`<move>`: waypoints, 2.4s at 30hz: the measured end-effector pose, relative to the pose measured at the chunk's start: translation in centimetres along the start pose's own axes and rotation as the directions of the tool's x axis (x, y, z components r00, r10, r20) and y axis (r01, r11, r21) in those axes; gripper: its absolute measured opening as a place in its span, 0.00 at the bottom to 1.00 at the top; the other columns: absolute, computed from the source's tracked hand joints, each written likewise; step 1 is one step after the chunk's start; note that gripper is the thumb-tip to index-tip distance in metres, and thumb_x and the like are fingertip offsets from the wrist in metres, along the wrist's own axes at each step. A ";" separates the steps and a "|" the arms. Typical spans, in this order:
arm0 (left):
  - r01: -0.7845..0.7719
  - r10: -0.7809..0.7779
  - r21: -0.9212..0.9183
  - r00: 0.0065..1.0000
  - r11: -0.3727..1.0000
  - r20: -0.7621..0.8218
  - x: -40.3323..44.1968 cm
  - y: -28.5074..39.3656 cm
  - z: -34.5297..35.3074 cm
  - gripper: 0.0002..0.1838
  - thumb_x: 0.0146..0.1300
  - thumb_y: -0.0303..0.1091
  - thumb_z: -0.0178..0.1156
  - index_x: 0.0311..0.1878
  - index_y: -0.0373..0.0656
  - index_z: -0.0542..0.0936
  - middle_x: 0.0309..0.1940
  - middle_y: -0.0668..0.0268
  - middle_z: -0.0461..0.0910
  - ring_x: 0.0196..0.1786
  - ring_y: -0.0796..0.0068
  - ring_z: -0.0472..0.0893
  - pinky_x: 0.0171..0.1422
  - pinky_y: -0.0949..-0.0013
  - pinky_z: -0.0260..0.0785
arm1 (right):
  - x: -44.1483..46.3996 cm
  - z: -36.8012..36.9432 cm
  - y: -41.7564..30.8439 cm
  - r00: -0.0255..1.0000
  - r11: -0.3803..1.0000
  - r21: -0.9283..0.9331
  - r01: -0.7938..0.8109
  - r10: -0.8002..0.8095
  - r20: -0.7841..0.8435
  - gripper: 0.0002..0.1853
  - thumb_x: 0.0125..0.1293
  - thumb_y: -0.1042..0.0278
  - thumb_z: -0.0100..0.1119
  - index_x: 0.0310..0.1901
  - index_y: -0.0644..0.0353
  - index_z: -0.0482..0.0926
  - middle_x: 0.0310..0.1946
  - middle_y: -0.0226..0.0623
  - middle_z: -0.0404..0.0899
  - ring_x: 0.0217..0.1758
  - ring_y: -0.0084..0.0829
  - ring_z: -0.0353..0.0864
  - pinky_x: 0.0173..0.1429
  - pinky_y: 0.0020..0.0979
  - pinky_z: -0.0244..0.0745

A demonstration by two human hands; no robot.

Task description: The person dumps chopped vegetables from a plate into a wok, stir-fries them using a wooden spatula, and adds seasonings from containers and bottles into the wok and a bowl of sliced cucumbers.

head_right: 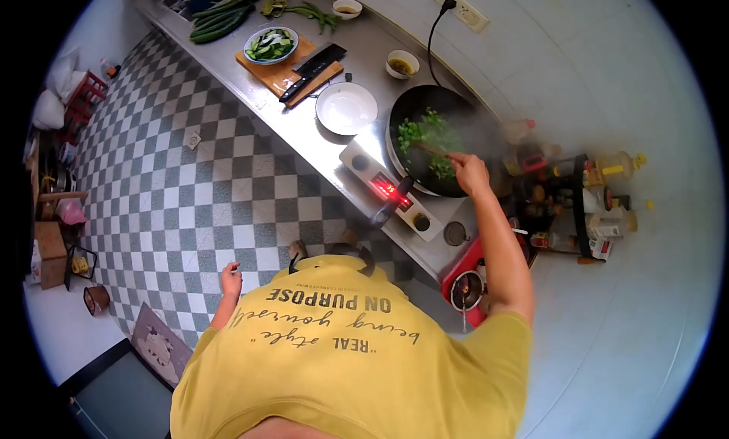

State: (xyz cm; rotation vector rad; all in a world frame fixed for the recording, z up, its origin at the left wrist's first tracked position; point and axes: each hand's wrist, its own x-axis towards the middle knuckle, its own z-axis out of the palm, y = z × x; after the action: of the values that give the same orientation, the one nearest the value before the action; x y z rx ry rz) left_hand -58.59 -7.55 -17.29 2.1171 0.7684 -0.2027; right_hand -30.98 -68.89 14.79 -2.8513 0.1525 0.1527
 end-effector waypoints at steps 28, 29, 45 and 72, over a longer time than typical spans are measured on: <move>-0.037 0.036 0.032 0.999 0.999 0.017 0.7 1.5 -2.1 0.14 0.52 0.23 0.53 0.42 0.45 0.79 0.39 0.58 0.77 0.44 0.61 0.76 0.51 0.64 0.69 | 6.3 -1.0 -1.6 0.980 0.984 -0.166 -0.067 0.033 -0.198 0.12 0.62 0.62 0.50 0.44 0.47 0.81 0.40 0.42 0.80 0.45 0.46 0.77 0.48 0.41 0.72; -0.010 0.009 0.012 1.000 1.000 0.025 0.8 1.3 -1.7 0.14 0.52 0.23 0.53 0.42 0.45 0.79 0.39 0.58 0.77 0.43 0.61 0.76 0.51 0.64 0.69 | 6.8 0.4 -1.2 0.974 0.985 -0.146 -0.092 0.058 -0.221 0.13 0.62 0.61 0.50 0.45 0.47 0.81 0.41 0.42 0.80 0.45 0.46 0.77 0.48 0.42 0.72; -0.029 0.012 0.126 0.991 0.992 0.136 -1.8 -2.5 0.1 0.12 0.51 0.25 0.56 0.40 0.43 0.80 0.35 0.56 0.78 0.41 0.58 0.77 0.49 0.63 0.69 | 1.4 -3.3 7.3 0.882 0.848 -0.314 0.427 -0.468 -0.064 0.15 0.50 0.75 0.58 0.42 0.54 0.81 0.31 0.43 0.78 0.39 0.44 0.76 0.44 0.40 0.71; -0.006 -0.004 0.085 0.993 0.996 0.118 -2.3 0.0 -0.6 0.11 0.52 0.25 0.56 0.40 0.42 0.79 0.36 0.56 0.78 0.41 0.60 0.77 0.50 0.63 0.69 | 2.0 -5.9 3.4 0.944 0.911 -0.250 0.327 -0.305 0.123 0.11 0.57 0.67 0.53 0.40 0.56 0.79 0.37 0.48 0.78 0.44 0.50 0.74 0.46 0.42 0.69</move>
State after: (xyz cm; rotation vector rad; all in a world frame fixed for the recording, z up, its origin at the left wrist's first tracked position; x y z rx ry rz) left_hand -60.54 -8.16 -16.00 2.1646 0.6996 -0.3623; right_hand -28.90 -73.97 19.32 -3.0792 -0.3764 0.2366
